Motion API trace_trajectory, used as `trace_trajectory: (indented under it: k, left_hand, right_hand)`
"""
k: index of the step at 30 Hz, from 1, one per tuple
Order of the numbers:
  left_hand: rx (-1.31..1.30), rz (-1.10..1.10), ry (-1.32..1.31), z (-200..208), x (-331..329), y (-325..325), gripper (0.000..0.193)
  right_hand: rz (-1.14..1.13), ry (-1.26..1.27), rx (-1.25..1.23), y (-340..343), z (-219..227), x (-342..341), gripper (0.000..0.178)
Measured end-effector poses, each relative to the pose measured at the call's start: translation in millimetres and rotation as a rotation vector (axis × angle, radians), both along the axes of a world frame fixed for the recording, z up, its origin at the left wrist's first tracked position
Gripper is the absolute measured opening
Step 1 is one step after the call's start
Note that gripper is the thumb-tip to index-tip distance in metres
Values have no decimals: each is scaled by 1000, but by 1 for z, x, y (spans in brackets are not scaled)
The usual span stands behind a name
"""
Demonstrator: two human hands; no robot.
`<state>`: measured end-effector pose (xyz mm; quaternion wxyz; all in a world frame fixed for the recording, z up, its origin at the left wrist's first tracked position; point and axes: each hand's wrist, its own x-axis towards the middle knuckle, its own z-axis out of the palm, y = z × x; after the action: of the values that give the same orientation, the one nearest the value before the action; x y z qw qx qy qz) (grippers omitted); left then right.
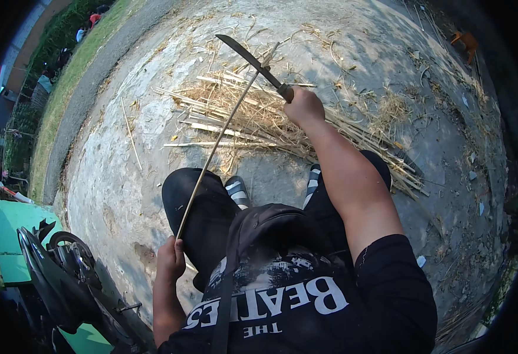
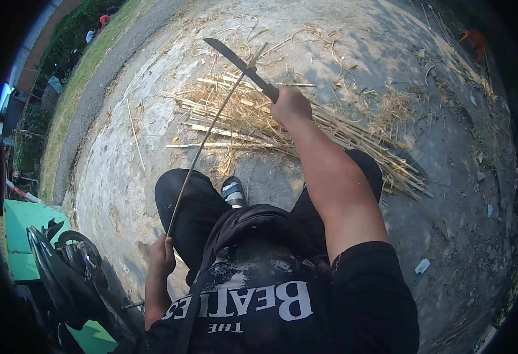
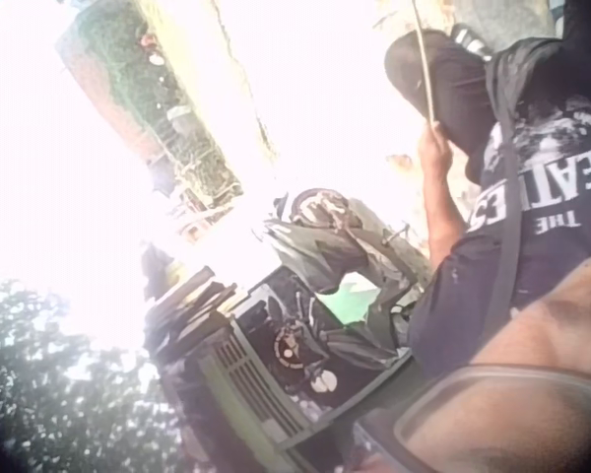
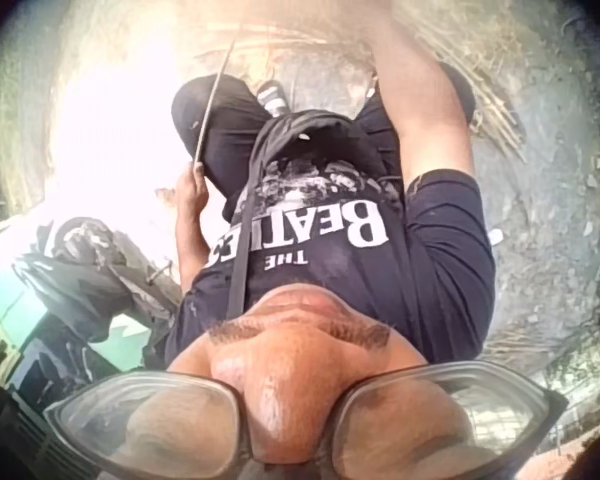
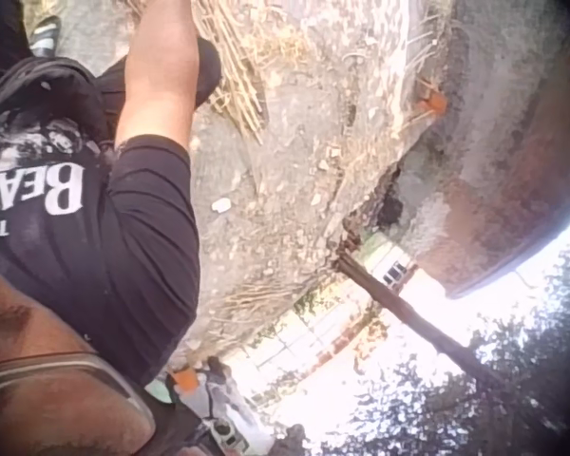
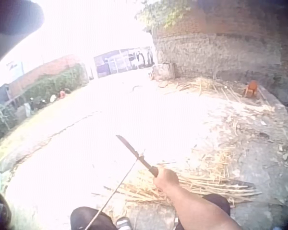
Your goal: The person repeatedly scrapes a long bamboo strip with a blade to smooth its surface, handling the strip and the blade by hand.
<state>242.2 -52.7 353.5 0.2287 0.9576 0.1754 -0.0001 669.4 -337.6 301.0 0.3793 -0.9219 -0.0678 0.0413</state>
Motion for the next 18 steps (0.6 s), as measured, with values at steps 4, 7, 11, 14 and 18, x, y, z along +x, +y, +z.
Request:
trace_trajectory:
  k: [4, 7, 11, 14, 18]
  left_hand:
    - [-118, 17, 29, 1, 1, 2, 48]
    - [-250, 35, 24, -2, -3, 5, 49]
    - [-354, 78, 127, -10, -34, 22, 51]
    - [-232, 66, 87, -4, -60, 17, 50]
    - [-278, 90, 129, 9, -50, 12, 50]
  right_hand:
    - [48, -120, 12, 12, -2, -18, 23]
    - [424, -471, -22, 16, -1, -32, 13]
    - [678, -640, -138, 13, 1, -22, 7]
    - [142, -80, -150, 0, -1, -5, 18]
    - [166, -35, -207, 8, -6, -8, 26]
